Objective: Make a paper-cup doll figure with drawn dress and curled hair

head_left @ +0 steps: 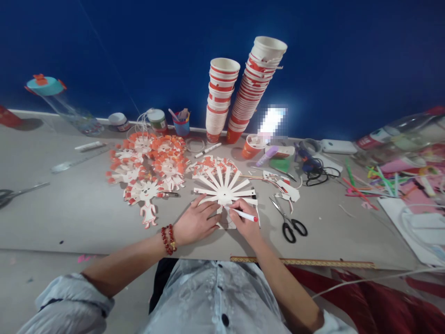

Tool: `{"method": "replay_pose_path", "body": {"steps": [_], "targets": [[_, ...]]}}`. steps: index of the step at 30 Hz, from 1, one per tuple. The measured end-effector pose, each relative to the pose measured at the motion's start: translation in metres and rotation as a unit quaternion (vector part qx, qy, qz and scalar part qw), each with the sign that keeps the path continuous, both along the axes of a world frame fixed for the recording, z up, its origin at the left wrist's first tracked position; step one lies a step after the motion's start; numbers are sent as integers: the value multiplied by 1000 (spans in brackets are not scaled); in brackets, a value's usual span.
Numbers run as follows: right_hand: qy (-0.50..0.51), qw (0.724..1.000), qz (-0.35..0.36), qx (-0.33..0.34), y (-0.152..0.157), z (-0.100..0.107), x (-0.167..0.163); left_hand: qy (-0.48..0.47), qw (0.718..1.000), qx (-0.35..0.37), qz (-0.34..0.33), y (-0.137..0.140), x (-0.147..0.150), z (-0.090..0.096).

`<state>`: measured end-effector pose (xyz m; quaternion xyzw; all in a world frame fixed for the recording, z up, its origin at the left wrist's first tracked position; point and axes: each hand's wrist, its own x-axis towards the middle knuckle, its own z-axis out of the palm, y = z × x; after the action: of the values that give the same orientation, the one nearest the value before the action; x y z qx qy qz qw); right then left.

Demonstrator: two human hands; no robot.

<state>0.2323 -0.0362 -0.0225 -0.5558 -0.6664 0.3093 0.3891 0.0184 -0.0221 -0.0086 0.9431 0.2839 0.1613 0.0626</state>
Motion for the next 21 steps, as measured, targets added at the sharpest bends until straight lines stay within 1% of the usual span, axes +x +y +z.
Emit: {"method": "replay_pose_path", "body": {"steps": [10,14,17,21], "targets": [[-5,1000,-11,8,0,2,-1,4,1000,-5,0,0,0,1],[15,1000,-13,9,-1,3,0,3,1000,2,2,0,0,-1],[35,999,-33,16,-3,3,0,4,1000,9,4,0,0,-1],[35,998,-51,26,-4,5,0,12,1000,7,4,-1,0,-1]]}}
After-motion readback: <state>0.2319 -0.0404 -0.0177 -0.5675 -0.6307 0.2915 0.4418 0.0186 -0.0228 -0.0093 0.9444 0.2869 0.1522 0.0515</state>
